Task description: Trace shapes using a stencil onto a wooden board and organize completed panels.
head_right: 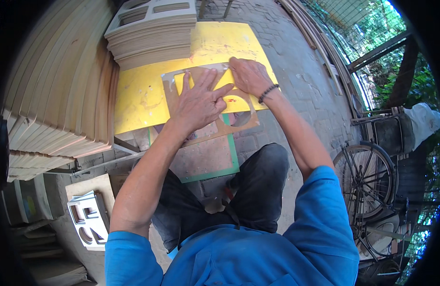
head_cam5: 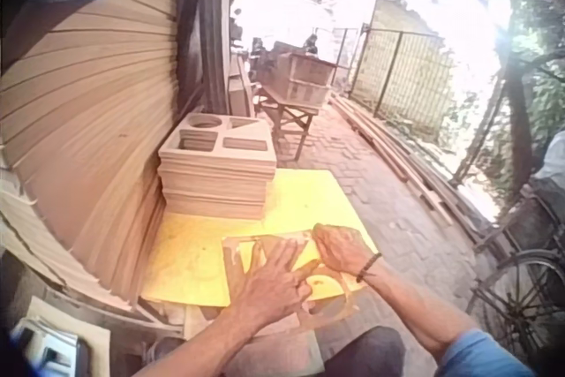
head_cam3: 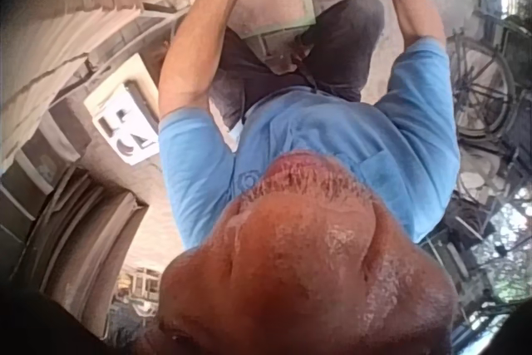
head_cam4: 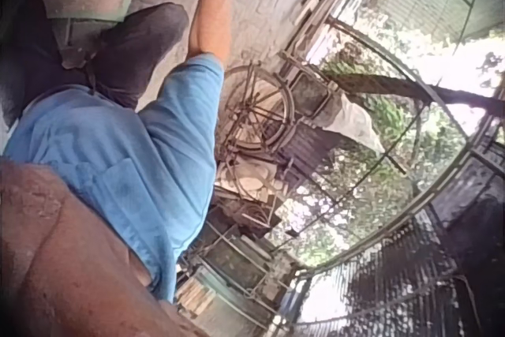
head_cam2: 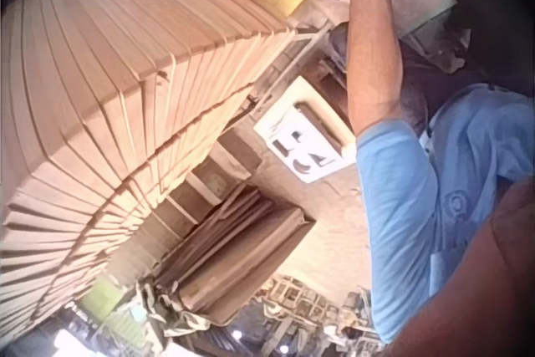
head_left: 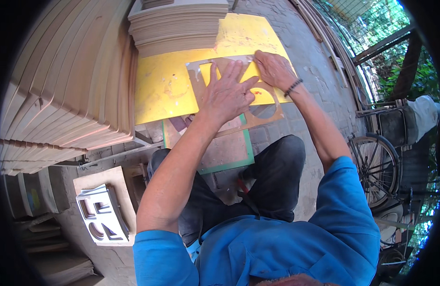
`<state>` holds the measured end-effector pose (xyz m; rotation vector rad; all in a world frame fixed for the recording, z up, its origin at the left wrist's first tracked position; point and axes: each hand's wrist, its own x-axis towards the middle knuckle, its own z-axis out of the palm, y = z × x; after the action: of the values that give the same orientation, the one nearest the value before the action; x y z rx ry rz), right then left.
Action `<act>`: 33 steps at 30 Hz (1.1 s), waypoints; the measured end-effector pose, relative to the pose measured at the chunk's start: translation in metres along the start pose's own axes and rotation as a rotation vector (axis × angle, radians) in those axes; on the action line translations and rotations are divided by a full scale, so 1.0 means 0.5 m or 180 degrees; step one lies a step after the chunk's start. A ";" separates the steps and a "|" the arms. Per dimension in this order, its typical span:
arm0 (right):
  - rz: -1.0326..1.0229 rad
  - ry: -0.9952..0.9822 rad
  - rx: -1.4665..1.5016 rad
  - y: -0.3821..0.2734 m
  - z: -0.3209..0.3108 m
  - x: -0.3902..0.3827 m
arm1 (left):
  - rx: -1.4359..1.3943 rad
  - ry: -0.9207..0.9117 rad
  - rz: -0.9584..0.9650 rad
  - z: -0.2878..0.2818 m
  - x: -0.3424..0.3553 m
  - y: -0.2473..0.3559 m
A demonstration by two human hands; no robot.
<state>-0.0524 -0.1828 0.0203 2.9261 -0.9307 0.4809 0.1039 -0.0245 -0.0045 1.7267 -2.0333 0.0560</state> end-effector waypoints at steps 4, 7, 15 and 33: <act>0.0304 0.0037 -0.0124 -0.013 -0.016 0.000 | -0.0097 0.0104 0.0113 -0.005 0.003 0.011; 0.0276 0.0074 -0.0149 -0.014 0.004 0.051 | -0.0065 0.0006 0.0084 -0.009 0.001 0.003; -0.0106 0.0139 -0.0078 -0.006 -0.002 -0.004 | -0.0035 -0.0059 0.0004 -0.012 0.000 0.008; 0.0355 0.0109 0.0347 -0.044 -0.021 0.014 | -0.0136 0.0120 0.0053 0.009 0.007 0.005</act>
<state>-0.0374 -0.1673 0.0336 2.9621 -1.1020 0.6039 0.0998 -0.0288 -0.0068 1.6705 -2.0076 0.0500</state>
